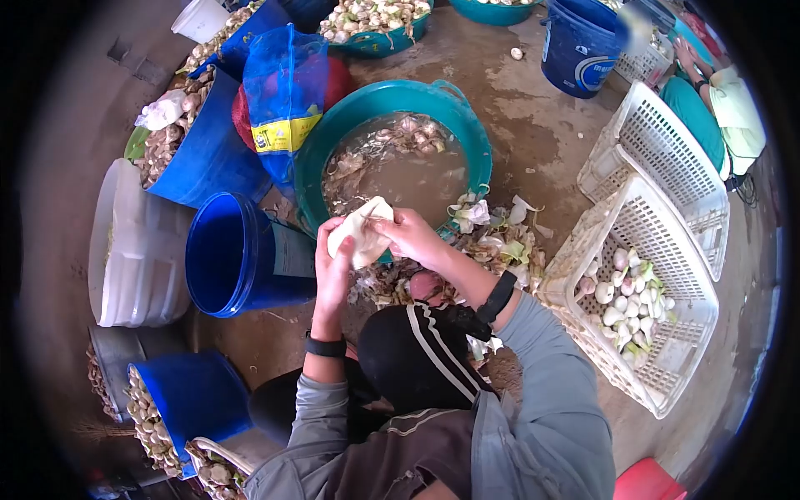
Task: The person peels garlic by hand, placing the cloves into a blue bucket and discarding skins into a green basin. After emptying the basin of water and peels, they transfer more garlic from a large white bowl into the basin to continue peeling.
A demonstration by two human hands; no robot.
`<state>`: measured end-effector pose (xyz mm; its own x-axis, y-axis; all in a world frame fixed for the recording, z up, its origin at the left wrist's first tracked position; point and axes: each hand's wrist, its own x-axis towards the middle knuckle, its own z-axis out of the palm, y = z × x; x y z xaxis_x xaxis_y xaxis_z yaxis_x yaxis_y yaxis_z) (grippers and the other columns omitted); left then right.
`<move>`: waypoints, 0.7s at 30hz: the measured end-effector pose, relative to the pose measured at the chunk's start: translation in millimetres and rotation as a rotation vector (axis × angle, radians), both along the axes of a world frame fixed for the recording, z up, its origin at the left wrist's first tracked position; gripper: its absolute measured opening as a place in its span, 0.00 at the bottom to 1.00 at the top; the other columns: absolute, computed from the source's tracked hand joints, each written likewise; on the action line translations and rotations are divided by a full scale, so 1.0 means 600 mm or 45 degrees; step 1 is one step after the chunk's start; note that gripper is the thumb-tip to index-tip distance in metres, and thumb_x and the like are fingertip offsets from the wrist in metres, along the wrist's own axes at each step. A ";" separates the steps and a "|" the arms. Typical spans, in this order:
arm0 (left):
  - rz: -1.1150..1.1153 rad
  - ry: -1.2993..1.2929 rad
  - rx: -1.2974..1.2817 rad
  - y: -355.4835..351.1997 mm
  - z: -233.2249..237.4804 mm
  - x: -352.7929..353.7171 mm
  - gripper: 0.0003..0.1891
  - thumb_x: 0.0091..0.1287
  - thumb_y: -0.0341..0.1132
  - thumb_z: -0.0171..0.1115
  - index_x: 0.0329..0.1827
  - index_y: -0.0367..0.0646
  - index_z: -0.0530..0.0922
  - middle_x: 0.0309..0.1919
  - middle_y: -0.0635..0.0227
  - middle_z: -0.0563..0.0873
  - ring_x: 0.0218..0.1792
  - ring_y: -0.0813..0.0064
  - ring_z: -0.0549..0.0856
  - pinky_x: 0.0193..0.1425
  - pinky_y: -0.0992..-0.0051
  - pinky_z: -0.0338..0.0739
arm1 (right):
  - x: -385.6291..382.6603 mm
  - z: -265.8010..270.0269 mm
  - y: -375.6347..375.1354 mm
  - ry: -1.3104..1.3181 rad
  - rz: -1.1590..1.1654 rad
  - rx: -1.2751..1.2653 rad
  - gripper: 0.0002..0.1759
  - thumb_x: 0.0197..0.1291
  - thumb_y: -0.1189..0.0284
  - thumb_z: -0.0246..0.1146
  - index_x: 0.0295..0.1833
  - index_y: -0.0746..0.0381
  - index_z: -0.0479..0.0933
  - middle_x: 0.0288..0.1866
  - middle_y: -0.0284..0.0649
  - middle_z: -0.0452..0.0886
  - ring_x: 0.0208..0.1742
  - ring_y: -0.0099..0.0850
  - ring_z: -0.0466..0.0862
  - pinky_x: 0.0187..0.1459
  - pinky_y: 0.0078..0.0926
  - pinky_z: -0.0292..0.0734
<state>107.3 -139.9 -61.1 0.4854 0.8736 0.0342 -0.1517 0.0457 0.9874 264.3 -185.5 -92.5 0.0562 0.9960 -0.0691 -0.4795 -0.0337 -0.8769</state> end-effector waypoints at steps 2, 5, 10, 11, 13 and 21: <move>-0.112 -0.326 -0.383 0.018 -0.028 -0.004 0.23 0.65 0.44 0.52 0.59 0.38 0.66 0.49 0.62 0.77 0.50 0.71 0.78 0.56 0.72 0.72 | 0.009 0.009 -0.006 0.320 0.162 -0.016 0.12 0.66 0.68 0.55 0.48 0.65 0.73 0.27 0.29 0.74 0.17 0.13 0.65 0.16 0.14 0.56; -0.200 -0.649 -0.992 0.008 -0.022 -0.002 0.29 0.67 0.51 0.47 0.64 0.40 0.63 0.46 0.59 0.81 0.50 0.65 0.80 0.50 0.67 0.78 | 0.004 0.002 0.002 0.590 0.167 0.020 0.14 0.66 0.69 0.56 0.52 0.65 0.72 0.39 0.35 0.78 0.32 0.20 0.77 0.32 0.20 0.72; -0.350 -0.044 -0.415 0.002 -0.046 -0.002 0.37 0.69 0.55 0.47 0.72 0.50 0.42 0.55 0.59 0.70 0.37 0.73 0.77 0.30 0.76 0.78 | 0.009 -0.010 0.004 -0.149 -0.272 0.066 0.18 0.65 0.67 0.56 0.57 0.66 0.70 0.49 0.39 0.78 0.50 0.25 0.77 0.52 0.25 0.72; -0.314 -0.035 -0.289 -0.003 -0.051 0.009 0.41 0.66 0.52 0.54 0.72 0.48 0.39 0.53 0.58 0.70 0.36 0.74 0.78 0.29 0.78 0.78 | 0.002 -0.031 0.006 -0.152 -0.260 0.089 0.16 0.65 0.69 0.55 0.54 0.66 0.71 0.49 0.40 0.78 0.50 0.26 0.77 0.52 0.26 0.72; -0.230 0.041 -0.165 -0.016 -0.051 0.016 0.47 0.60 0.47 0.65 0.70 0.44 0.40 0.52 0.58 0.69 0.42 0.73 0.77 0.38 0.77 0.78 | -0.008 -0.007 -0.007 -0.760 -0.373 0.333 0.16 0.65 0.69 0.55 0.55 0.66 0.71 0.48 0.44 0.78 0.49 0.26 0.77 0.51 0.27 0.72; -0.257 0.074 0.163 -0.022 -0.035 0.028 0.34 0.55 0.31 0.68 0.61 0.45 0.55 0.53 0.65 0.70 0.53 0.74 0.72 0.57 0.74 0.69 | 0.026 -0.001 -0.004 0.304 -0.200 0.071 0.16 0.70 0.66 0.48 0.53 0.66 0.70 0.44 0.39 0.79 0.44 0.26 0.80 0.48 0.27 0.76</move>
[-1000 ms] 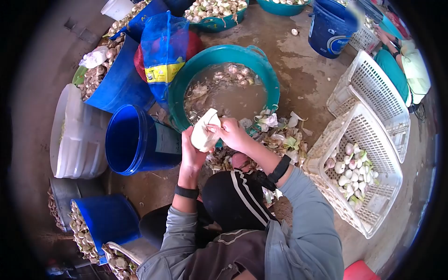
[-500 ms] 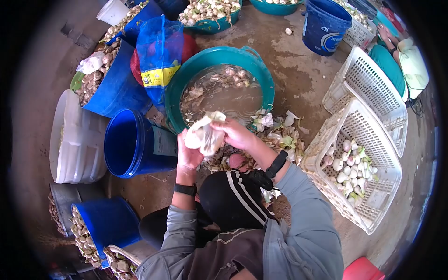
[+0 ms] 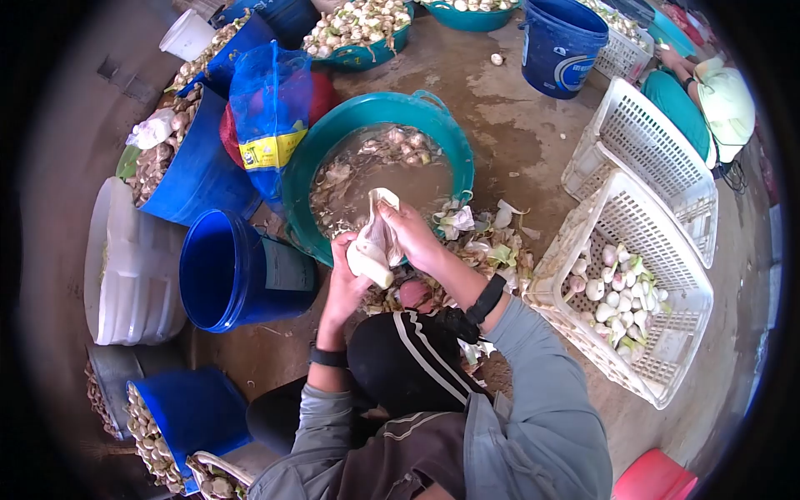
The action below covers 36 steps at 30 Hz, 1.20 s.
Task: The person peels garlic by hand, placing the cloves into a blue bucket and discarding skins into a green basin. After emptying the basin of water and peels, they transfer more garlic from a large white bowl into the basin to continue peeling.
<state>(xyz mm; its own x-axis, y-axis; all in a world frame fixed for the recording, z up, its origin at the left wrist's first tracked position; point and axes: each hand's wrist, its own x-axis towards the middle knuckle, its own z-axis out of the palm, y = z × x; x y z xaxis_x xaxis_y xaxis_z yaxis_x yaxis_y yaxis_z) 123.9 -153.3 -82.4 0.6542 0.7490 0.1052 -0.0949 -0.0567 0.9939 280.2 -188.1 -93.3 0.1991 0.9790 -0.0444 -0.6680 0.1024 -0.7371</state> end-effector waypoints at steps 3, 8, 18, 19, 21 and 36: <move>-0.287 -0.130 -0.214 0.021 0.034 -0.007 0.30 0.59 0.30 0.65 0.63 0.45 0.60 0.52 0.67 0.74 0.48 0.76 0.75 0.52 0.77 0.72 | -0.001 -0.011 0.001 0.575 0.125 -0.103 0.15 0.70 0.65 0.48 0.51 0.64 0.71 0.46 0.40 0.80 0.46 0.30 0.81 0.49 0.30 0.78; 0.191 -0.123 -0.579 0.002 0.001 0.018 0.20 0.70 0.42 0.52 0.62 0.45 0.67 0.49 0.69 0.77 0.42 0.76 0.79 0.46 0.76 0.75 | -0.028 -0.005 0.020 0.060 -0.311 -0.127 0.17 0.70 0.62 0.48 0.53 0.63 0.70 0.42 0.39 0.79 0.42 0.27 0.80 0.45 0.26 0.76; 0.420 -0.681 -1.173 0.030 -0.013 0.010 0.22 0.72 0.52 0.45 0.55 0.44 0.72 0.50 0.68 0.79 0.50 0.73 0.76 0.56 0.71 0.71 | -0.030 0.013 -0.001 -0.186 0.183 0.062 0.14 0.70 0.67 0.49 0.54 0.64 0.70 0.37 0.31 0.74 0.37 0.17 0.74 0.37 0.15 0.72; 0.436 -0.631 -1.133 0.038 -0.003 0.011 0.21 0.72 0.51 0.45 0.55 0.45 0.72 0.50 0.68 0.79 0.50 0.73 0.76 0.56 0.71 0.71 | -0.021 0.040 -0.016 -0.184 0.188 0.063 0.14 0.70 0.67 0.49 0.54 0.64 0.70 0.37 0.31 0.74 0.37 0.17 0.74 0.37 0.15 0.72; 0.411 -0.549 -0.955 0.046 0.016 0.003 0.19 0.72 0.48 0.46 0.54 0.44 0.73 0.49 0.65 0.80 0.50 0.70 0.77 0.56 0.69 0.71 | 0.026 0.062 -0.061 -0.482 0.216 0.059 0.16 0.68 0.61 0.52 0.54 0.60 0.70 0.32 0.28 0.72 0.30 0.17 0.72 0.33 0.14 0.71; 0.337 0.054 -0.054 0.044 0.031 -0.007 0.14 0.71 0.41 0.50 0.48 0.39 0.75 0.37 0.68 0.81 0.36 0.81 0.79 0.44 0.80 0.74 | -0.008 0.106 -0.006 -1.650 0.153 0.388 0.09 0.52 0.74 0.63 0.40 0.60 0.75 0.34 0.38 0.74 0.35 0.37 0.79 0.37 0.33 0.74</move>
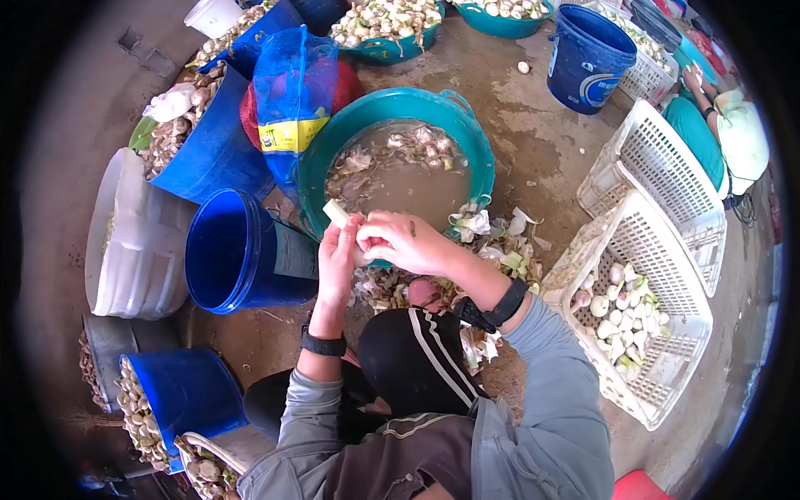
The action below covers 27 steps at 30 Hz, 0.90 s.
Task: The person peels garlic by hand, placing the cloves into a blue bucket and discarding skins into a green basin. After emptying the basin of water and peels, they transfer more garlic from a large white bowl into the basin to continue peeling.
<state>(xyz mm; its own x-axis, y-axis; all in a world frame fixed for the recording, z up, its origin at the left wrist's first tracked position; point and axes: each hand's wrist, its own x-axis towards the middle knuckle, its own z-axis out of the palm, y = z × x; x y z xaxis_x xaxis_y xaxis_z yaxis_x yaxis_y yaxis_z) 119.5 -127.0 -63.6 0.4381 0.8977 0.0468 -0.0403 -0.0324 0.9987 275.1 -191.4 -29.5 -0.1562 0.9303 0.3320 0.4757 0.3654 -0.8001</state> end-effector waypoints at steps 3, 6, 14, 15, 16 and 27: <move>0.000 0.018 -0.162 -0.002 0.016 -0.007 0.15 0.71 0.42 0.50 0.49 0.39 0.75 0.39 0.68 0.81 0.38 0.80 0.80 0.43 0.79 0.75 | 0.001 -0.005 -0.017 -0.149 0.037 0.064 0.04 0.52 0.74 0.61 0.34 0.60 0.73 0.33 0.39 0.73 0.35 0.39 0.78 0.37 0.34 0.74; 0.223 -0.688 -0.764 0.020 0.023 -0.019 0.19 0.73 0.46 0.43 0.56 0.41 0.69 0.45 0.59 0.81 0.48 0.66 0.80 0.47 0.67 0.77 | 0.032 -0.059 -0.057 -0.563 0.033 0.198 0.05 0.52 0.72 0.61 0.36 0.60 0.75 0.35 0.38 0.76 0.36 0.38 0.79 0.37 0.35 0.75; 0.119 -1.057 -1.105 0.003 0.020 0.006 0.17 0.70 0.37 0.38 0.53 0.35 0.69 0.55 0.55 0.77 0.59 0.54 0.75 0.59 0.57 0.73 | 0.018 -0.038 -0.043 0.323 -0.109 -0.157 0.14 0.58 0.75 0.61 0.51 0.60 0.74 0.42 0.40 0.79 0.39 0.28 0.80 0.39 0.24 0.76; 0.067 -1.113 -1.103 0.005 0.018 0.014 0.17 0.69 0.36 0.38 0.53 0.34 0.69 0.55 0.55 0.77 0.59 0.54 0.74 0.60 0.56 0.72 | 0.005 -0.018 -0.019 0.541 -0.113 -0.110 0.14 0.58 0.76 0.61 0.51 0.61 0.73 0.39 0.40 0.78 0.38 0.26 0.79 0.39 0.22 0.76; 0.020 -1.147 -1.131 0.005 0.018 0.019 0.17 0.69 0.37 0.39 0.52 0.35 0.70 0.55 0.55 0.77 0.58 0.54 0.75 0.60 0.56 0.72 | -0.007 -0.019 0.001 0.535 -0.125 -0.019 0.14 0.57 0.78 0.61 0.49 0.62 0.72 0.37 0.38 0.77 0.37 0.24 0.78 0.38 0.22 0.75; 0.033 -1.192 -1.139 -0.001 -0.036 0.008 0.21 0.70 0.46 0.39 0.47 0.38 0.73 0.43 0.57 0.80 0.45 0.60 0.80 0.49 0.61 0.75 | -0.037 -0.042 0.016 0.330 -0.247 0.074 0.09 0.58 0.76 0.61 0.44 0.62 0.71 0.32 0.35 0.75 0.28 0.23 0.76 0.30 0.21 0.73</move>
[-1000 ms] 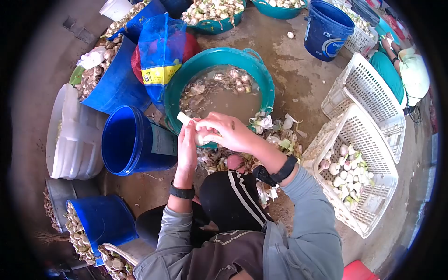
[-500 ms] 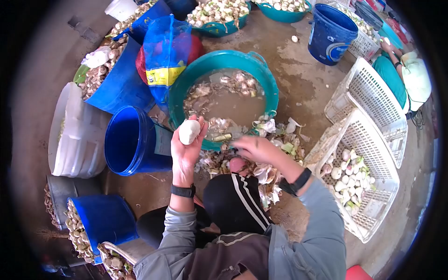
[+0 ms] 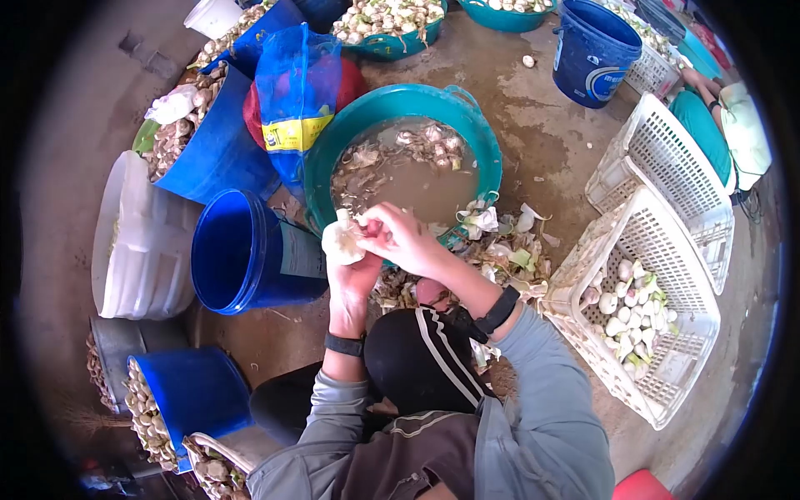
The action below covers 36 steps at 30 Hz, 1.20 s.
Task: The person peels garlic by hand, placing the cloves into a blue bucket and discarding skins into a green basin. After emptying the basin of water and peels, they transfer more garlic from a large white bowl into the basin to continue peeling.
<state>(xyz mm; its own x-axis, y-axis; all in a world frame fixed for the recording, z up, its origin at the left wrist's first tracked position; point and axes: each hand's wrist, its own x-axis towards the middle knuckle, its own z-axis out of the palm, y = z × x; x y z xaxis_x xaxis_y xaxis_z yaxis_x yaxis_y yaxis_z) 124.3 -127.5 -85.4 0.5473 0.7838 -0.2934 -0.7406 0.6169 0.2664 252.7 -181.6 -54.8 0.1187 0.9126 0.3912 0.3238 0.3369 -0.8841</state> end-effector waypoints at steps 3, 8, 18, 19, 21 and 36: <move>0.017 0.204 0.118 -0.011 0.020 -0.002 0.21 0.71 0.50 0.44 0.50 0.41 0.72 0.46 0.60 0.79 0.48 0.64 0.79 0.51 0.64 0.74 | -0.001 0.008 -0.005 -0.046 -0.014 0.045 0.13 0.54 0.74 0.65 0.44 0.61 0.72 0.33 0.37 0.76 0.31 0.28 0.78 0.32 0.26 0.74; -0.003 0.451 0.189 0.004 0.002 -0.034 0.22 0.69 0.53 0.49 0.53 0.43 0.72 0.44 0.65 0.80 0.47 0.72 0.79 0.48 0.72 0.74 | -0.006 0.002 0.007 -0.049 0.069 0.089 0.07 0.55 0.76 0.61 0.39 0.64 0.72 0.31 0.42 0.76 0.32 0.37 0.79 0.34 0.31 0.74; 0.935 2.240 1.285 0.171 0.147 -0.177 0.14 0.70 0.36 0.51 0.47 0.34 0.76 0.34 0.62 0.83 0.31 0.70 0.81 0.39 0.72 0.76 | 0.068 -0.120 0.048 -0.865 0.561 -0.298 0.07 0.51 0.69 0.59 0.34 0.58 0.76 0.36 0.43 0.79 0.39 0.42 0.80 0.40 0.38 0.75; 0.612 2.721 1.582 0.199 0.178 -0.222 0.17 0.67 0.36 0.56 0.54 0.35 0.73 0.42 0.54 0.82 0.39 0.56 0.81 0.49 0.65 0.74 | 0.123 -0.161 0.096 -1.131 0.340 -0.347 0.07 0.46 0.69 0.59 0.33 0.57 0.77 0.38 0.42 0.80 0.40 0.43 0.81 0.40 0.39 0.76; 1.098 3.127 1.853 0.218 0.173 -0.257 0.26 0.64 0.39 0.60 0.63 0.38 0.66 0.56 0.51 0.75 0.57 0.50 0.71 0.61 0.55 0.63 | 0.240 -0.233 0.182 -0.881 -0.294 -0.395 0.08 0.48 0.73 0.57 0.37 0.55 0.76 0.36 0.44 0.80 0.40 0.44 0.81 0.41 0.39 0.76; -0.249 1.875 2.118 0.205 -0.043 0.076 0.33 0.55 0.25 0.64 0.66 0.48 0.63 0.65 0.53 0.64 0.59 0.50 0.71 0.59 0.62 0.71 | 0.277 -0.209 0.258 0.049 0.210 -0.888 0.22 0.60 0.65 0.57 0.57 0.64 0.67 0.36 0.40 0.78 0.28 0.24 0.76 0.32 0.24 0.72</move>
<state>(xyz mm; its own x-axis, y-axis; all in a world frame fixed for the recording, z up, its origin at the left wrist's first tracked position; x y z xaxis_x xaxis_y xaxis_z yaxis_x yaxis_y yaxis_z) 170.1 -4.2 -111.3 0.7102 0.6682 0.2217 0.4329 -0.6628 0.6109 419.0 -27.1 -180.1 -0.0406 0.9557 -0.2916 0.2814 -0.2691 -0.9211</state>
